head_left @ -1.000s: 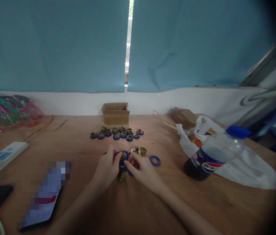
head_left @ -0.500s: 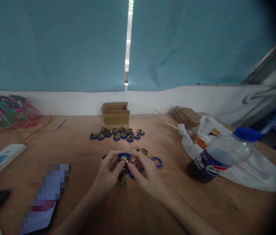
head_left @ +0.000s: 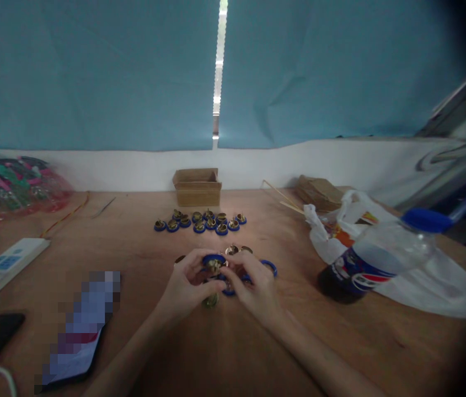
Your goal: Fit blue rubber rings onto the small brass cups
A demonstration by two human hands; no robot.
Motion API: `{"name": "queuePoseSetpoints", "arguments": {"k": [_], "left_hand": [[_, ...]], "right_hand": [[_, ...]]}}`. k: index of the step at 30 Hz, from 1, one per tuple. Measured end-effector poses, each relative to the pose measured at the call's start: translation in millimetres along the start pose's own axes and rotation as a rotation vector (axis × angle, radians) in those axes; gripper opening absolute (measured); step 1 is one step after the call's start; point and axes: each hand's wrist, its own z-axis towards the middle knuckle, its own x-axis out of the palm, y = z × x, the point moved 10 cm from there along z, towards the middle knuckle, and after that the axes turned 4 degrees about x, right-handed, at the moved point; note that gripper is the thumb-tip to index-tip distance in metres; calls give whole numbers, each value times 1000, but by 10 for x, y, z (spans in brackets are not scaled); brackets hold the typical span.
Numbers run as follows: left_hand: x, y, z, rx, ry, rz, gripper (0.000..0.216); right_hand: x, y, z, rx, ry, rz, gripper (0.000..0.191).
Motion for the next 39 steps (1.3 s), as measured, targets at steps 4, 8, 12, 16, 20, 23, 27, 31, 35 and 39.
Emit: {"name": "queuePoseSetpoints", "arguments": {"k": [4,8,12,16,20,23,27,31,35,39], "left_hand": [[-13,-23,-17,37,-47,39,30],[-34,-26,-29,62,-113,53,30],[-26,-19,-35,42,-145,55,28],[-6,-25,-50,36,-147,40,29],[3,-38,-63,36,-158,57,27],[26,-51,-61,50,-154,50,28],[48,-19,-59,57,-141,19,39],[31,19,-64,59,-141,32,37],[31,3,-73,70,-140,53,37],[47,-5,-79,79,-143,60,37]], "right_hand": [[28,13,-19,-3,-11,7,3],[38,2,-53,4,-57,31,7],[18,10,-67,9,-82,31,10],[27,37,-68,15,-62,22,17],[6,83,-94,-5,-102,13,18],[-5,67,-104,15,-127,12,14],[-38,-28,-78,90,-154,61,7],[32,-155,-46,198,-86,124,6],[53,-196,-58,237,-90,161,9],[68,-189,-69,241,-90,156,11]]}}
